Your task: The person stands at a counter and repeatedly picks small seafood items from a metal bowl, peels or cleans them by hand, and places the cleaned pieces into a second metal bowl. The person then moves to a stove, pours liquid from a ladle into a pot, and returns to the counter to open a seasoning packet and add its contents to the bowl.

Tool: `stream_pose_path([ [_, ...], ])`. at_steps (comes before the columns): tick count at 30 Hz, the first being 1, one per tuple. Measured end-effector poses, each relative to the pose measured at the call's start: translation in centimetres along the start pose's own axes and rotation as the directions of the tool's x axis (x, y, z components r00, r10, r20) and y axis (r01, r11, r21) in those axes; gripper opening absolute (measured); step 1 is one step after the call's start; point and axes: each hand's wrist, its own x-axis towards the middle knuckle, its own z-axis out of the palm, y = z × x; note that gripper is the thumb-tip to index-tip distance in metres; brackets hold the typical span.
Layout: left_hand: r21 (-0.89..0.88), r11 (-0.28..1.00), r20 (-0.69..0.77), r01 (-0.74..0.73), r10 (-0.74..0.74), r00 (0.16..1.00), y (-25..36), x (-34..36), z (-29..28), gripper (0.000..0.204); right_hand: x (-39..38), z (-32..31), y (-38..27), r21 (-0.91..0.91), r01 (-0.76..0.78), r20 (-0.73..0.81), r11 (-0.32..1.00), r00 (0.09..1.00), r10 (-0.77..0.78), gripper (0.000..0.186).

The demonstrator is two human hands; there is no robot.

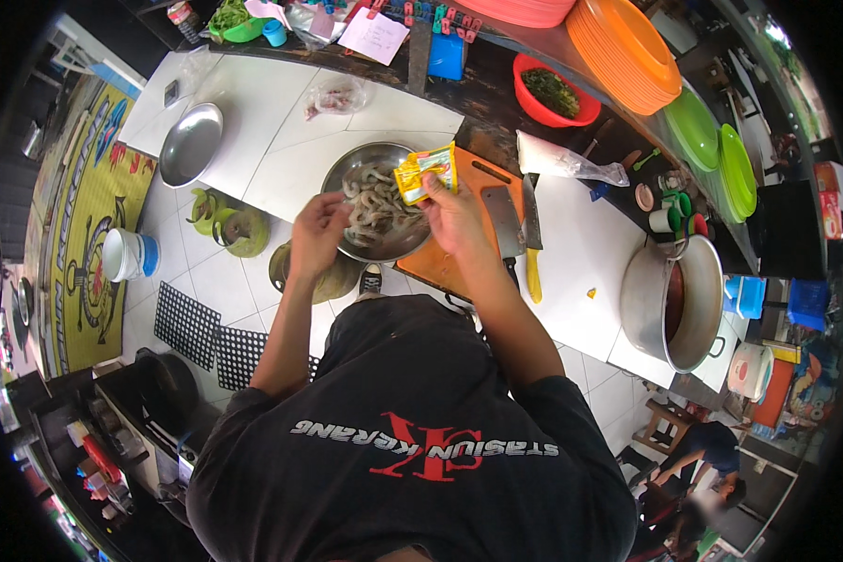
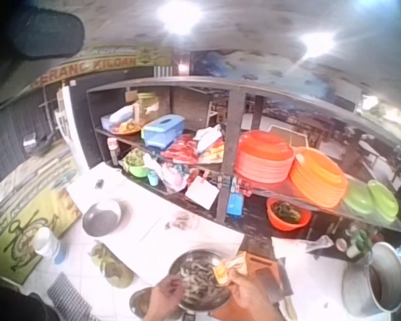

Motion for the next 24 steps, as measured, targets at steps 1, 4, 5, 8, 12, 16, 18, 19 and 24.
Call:
stream_pose_path([
  [1,-0.047,0.999,0.039,-0.015,0.017,0.999,2.4,-0.4,1.5,0.031,-0.6,1.1,0.5,0.039,0.000,0.006,0.999,1.000,0.000,0.034],
  [4,0.019,1.000,0.119,-0.002,0.000,0.993,6.3,0.1,4.8,0.026,-1.2,1.7,1.5,0.067,-0.016,0.020,0.998,1.000,0.015,0.033],
  [5,0.074,0.997,0.138,0.012,-0.022,0.990,6.7,0.4,5.3,0.026,-1.2,1.5,1.7,0.040,-0.028,0.016,0.999,1.000,0.027,0.034],
  [8,-0.007,0.999,0.109,0.039,-0.038,0.993,5.7,0.5,5.9,0.021,-1.2,1.2,1.9,-0.026,-0.011,-0.020,1.000,1.000,0.010,0.033],
  [12,-0.101,0.981,0.176,0.163,-0.144,0.974,2.9,1.9,5.5,0.023,-0.9,1.9,2.2,-0.208,-0.008,-0.121,0.978,0.992,-0.018,0.026],
  [16,-0.078,0.991,0.161,0.107,-0.094,0.982,1.5,3.2,-0.3,0.053,0.5,2.4,2.9,-0.737,0.021,-0.117,0.676,0.981,-0.158,0.025],
  [18,-0.020,0.986,0.009,0.167,-0.167,0.986,2.1,3.4,-4.4,0.048,1.6,0.7,4.2,-0.915,0.008,-0.049,0.404,0.990,-0.130,0.027],
  [19,0.007,0.985,-0.067,0.174,-0.173,0.983,0.6,3.8,-6.7,0.048,2.0,1.1,4.3,-0.912,0.072,0.024,0.404,0.992,-0.123,0.030],
  [24,0.066,0.963,-0.235,0.260,-0.238,0.942,-0.5,3.8,-12.4,0.051,3.5,5.6,3.4,-0.987,-0.046,-0.059,0.151,0.995,-0.082,0.032],
])
